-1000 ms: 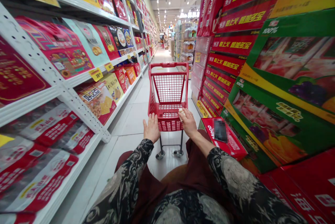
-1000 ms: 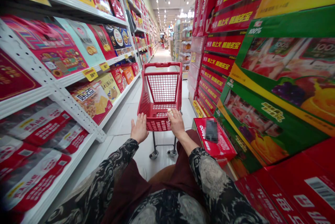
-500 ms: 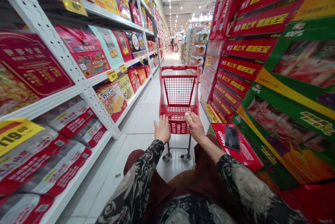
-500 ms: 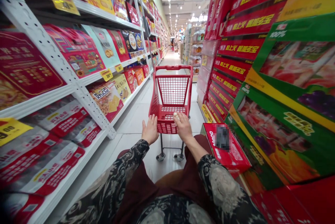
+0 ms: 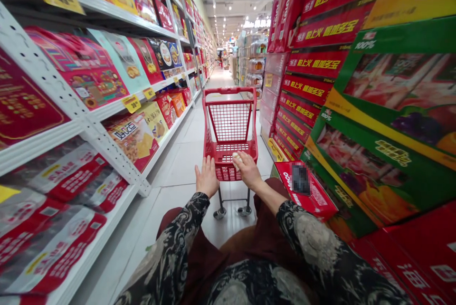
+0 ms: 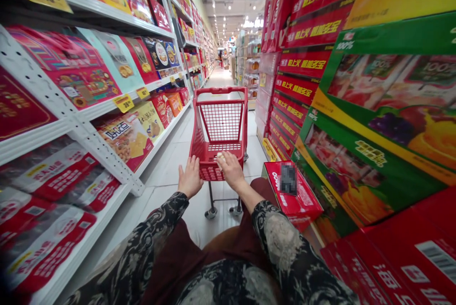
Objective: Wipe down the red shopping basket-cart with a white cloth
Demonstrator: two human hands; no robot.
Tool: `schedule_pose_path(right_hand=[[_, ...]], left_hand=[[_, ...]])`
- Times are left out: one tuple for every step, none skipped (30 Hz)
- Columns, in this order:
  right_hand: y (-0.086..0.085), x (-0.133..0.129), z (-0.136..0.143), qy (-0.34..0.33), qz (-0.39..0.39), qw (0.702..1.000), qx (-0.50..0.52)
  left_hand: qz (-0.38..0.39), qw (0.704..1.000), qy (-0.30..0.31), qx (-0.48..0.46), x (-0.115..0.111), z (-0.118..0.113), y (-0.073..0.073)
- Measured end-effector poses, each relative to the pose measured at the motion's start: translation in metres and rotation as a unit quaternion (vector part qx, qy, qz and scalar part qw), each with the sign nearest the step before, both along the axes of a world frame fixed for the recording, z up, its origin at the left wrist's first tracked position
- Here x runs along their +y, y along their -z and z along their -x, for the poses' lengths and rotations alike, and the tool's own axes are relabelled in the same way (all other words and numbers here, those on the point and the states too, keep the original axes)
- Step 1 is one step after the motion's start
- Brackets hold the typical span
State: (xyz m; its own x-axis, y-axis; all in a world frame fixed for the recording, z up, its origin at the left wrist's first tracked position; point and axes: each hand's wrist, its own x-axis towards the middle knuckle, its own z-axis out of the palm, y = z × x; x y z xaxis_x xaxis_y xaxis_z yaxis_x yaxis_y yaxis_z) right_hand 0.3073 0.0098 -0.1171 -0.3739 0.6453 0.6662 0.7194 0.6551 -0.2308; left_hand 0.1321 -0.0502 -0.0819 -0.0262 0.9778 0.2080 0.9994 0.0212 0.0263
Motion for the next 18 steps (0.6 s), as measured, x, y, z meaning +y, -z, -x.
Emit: schedule_pose_path(right_hand=[[0.0, 0.003, -0.011, 0.009, 0.0, 1.0, 0.01], [-0.001, 0.005, -0.023, 0.02, -0.001, 1.0, 0.022], [-0.001, 0.007, -0.033, 0.032, -0.003, 0.999, 0.035], [-0.002, 0.009, -0.042, 0.046, -0.006, 0.998, 0.046], [-0.002, 0.01, -0.048, 0.06, -0.009, 0.997, 0.057], [-0.002, 0.011, -0.05, 0.071, -0.009, 0.995, 0.065], [-0.002, 0.011, -0.05, 0.076, -0.008, 0.995, 0.07], [-0.001, 0.01, -0.046, 0.074, -0.005, 0.995, 0.07], [0.0, 0.009, -0.04, 0.066, -0.003, 0.996, 0.067], [0.001, 0.006, -0.031, 0.055, -0.001, 0.997, 0.062], [0.002, 0.004, -0.021, 0.041, -0.002, 0.998, 0.055], [0.003, 0.002, -0.011, 0.028, -0.003, 0.998, 0.047], [0.004, -0.001, -0.001, 0.015, -0.006, 0.999, 0.04], [0.005, -0.002, 0.006, 0.004, -0.01, 0.999, 0.031], [0.005, -0.003, 0.011, -0.005, -0.015, 1.0, 0.021], [0.006, -0.004, 0.013, -0.013, -0.022, 1.0, 0.01], [0.007, -0.003, 0.012, -0.017, -0.029, 0.999, 0.001], [0.008, -0.002, 0.007, -0.016, -0.036, 0.999, -0.004]], left_hand=[[-0.002, 1.0, 0.0, -0.002, 0.0, 0.001, 0.0], [-0.002, 1.0, 0.002, -0.003, -0.001, 0.003, 0.0], [-0.001, 1.0, 0.005, -0.003, -0.001, 0.004, 0.0], [0.001, 1.0, 0.009, -0.002, -0.002, 0.004, -0.001], [0.004, 1.0, 0.012, 0.001, -0.002, 0.005, -0.002], [0.008, 1.0, 0.01, 0.003, -0.003, 0.004, -0.002], [0.011, 1.0, 0.008, 0.004, -0.003, 0.003, -0.003], [0.013, 1.0, 0.007, 0.006, -0.003, 0.001, -0.003], [0.012, 1.0, 0.01, 0.01, -0.004, -0.001, -0.003], [0.011, 1.0, 0.018, 0.013, -0.004, -0.004, -0.002], [0.009, 0.999, 0.031, 0.017, -0.004, -0.007, -0.002], [0.008, 0.999, 0.045, 0.02, -0.004, -0.011, -0.001], [0.009, 0.998, 0.056, 0.021, -0.004, -0.014, 0.0], [0.011, 0.998, 0.062, 0.021, -0.004, -0.017, 0.001], [0.012, 0.998, 0.064, 0.02, -0.004, -0.019, 0.002], [0.013, 0.998, 0.062, 0.019, -0.004, -0.02, 0.003], [0.013, 0.998, 0.06, 0.02, -0.004, -0.02, 0.003], [0.013, 0.998, 0.058, 0.022, -0.005, -0.019, 0.003]])
